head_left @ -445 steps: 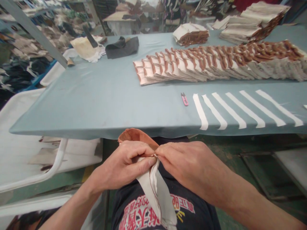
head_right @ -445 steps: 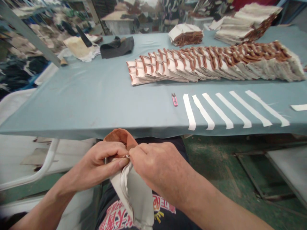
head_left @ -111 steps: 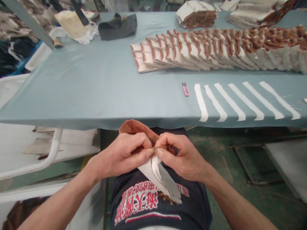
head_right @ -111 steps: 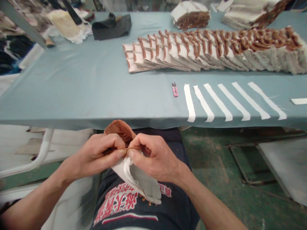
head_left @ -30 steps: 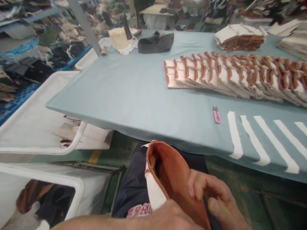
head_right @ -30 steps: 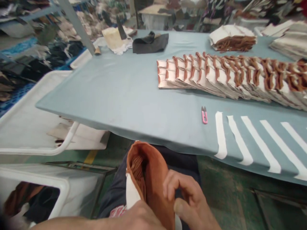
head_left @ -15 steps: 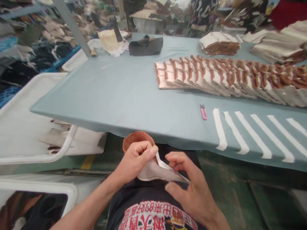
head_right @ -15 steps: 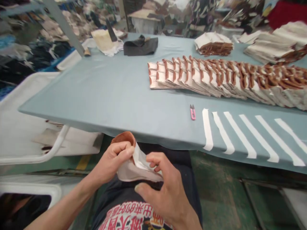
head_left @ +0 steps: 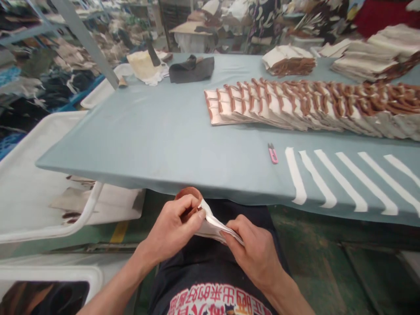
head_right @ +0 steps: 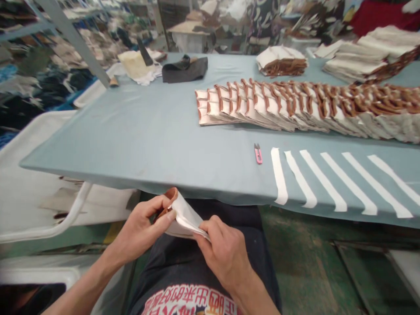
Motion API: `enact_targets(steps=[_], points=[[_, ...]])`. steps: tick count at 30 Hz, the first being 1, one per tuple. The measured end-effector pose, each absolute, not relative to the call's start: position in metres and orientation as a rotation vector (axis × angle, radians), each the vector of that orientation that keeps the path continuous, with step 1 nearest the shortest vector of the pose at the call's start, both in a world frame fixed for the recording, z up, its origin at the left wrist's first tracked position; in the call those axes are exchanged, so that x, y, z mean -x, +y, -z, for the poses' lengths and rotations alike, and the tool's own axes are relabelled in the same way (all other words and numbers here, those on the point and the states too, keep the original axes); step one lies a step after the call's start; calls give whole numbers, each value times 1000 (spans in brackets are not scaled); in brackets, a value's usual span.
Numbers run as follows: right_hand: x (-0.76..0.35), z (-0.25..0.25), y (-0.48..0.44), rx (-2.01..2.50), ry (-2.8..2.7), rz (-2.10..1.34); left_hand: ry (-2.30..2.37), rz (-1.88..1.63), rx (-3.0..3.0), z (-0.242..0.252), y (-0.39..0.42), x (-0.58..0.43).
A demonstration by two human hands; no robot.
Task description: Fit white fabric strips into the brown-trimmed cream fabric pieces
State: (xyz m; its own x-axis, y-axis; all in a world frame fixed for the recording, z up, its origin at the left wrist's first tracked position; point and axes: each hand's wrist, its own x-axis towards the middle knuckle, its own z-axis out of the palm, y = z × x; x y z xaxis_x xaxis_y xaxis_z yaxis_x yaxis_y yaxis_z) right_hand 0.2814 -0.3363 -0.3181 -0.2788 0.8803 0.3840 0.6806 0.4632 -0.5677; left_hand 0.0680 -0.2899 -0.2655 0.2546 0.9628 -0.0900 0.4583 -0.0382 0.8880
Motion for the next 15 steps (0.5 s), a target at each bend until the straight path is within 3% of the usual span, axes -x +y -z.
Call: enact_targets(steps=[6,15], points=[[-301,280,-335,1348,-2216,-68,1433,-776,-1755,272,-281,-92],[-305,290,-358,1547,-2031,-165,1247,-754,-1770,282,-281,-112]])
